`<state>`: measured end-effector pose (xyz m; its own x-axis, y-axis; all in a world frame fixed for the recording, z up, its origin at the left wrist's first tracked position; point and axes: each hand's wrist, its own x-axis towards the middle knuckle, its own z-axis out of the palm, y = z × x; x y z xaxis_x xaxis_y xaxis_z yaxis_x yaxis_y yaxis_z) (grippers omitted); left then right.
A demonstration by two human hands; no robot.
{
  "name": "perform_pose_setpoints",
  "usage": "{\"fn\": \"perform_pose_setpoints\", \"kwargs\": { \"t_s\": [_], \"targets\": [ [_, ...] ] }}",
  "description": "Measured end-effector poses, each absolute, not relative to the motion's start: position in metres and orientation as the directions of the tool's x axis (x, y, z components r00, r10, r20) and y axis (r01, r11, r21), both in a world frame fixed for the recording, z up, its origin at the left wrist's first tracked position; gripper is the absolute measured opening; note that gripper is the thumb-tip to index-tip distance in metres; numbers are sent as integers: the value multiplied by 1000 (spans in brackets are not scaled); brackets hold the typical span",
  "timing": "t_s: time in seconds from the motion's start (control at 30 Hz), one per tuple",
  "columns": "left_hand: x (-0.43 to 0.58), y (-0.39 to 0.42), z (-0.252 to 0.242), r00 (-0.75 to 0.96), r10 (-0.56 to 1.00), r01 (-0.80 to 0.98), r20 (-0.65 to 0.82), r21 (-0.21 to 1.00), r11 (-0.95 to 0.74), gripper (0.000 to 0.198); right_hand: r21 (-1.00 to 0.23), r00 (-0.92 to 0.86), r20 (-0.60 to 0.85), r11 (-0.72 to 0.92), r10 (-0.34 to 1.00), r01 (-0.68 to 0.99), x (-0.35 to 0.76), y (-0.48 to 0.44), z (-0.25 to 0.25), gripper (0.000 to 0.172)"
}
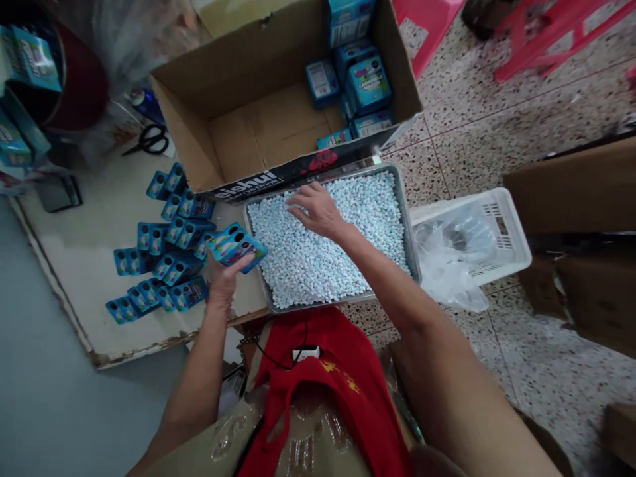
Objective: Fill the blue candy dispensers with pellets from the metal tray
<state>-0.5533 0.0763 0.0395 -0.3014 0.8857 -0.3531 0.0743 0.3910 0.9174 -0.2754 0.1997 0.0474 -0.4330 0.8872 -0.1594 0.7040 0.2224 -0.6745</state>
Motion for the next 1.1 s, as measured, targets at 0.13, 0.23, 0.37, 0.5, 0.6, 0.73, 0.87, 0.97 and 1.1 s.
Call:
{"fn": "perform_pose_setpoints", "kwargs": {
  "t_s": [0.13, 0.23, 0.37, 0.5, 0.6, 0.73, 0.87, 0.97, 1.1],
  "targets": [
    [-566, 86, 1, -298, 848, -236, -438, 895, 379, 70, -592, -747, -52, 581, 663, 558, -283, 246, -15, 57],
    [-550, 90, -33, -254, 856, -343, -451, 869, 356, 70, -555, -833, 11, 697, 553, 455, -285, 251, -52, 62],
    [-519, 85, -59, -255, 838, -412, -483, 838, 358, 66, -582, -849, 108, 726, 517, 367, -281, 228, -67, 60],
    [-498, 86, -59, -229, 865, -436, -447, 841, 319, 62, -694, -736, 168, 609, 656, 384, -277, 197, -63, 58],
    [-480, 92, -51, -185, 884, -432, -430, 843, 320, 65, -823, -522, 186, 422, 833, 380, -272, 177, -59, 54],
    [-440, 96, -43, -62, 914, -429, -401, 838, 338, 72, -967, -76, 27, 45, 997, 250, -261, 152, -57, 47],
    [-392, 99, -40, 53, 939, -416, -340, 847, 331, 77, -978, 228, -208, -200, 951, -59, -247, 137, -61, 39],
    [-361, 106, -35, 140, 958, -386, -252, 877, 287, 85, -916, 311, -343, -242, 886, -319, -238, 135, -63, 35],
    [-353, 122, -20, 243, 970, -212, -2, 976, 55, 96, -742, 272, -512, -260, 814, -618, -226, 140, -61, 40]
  ]
}}
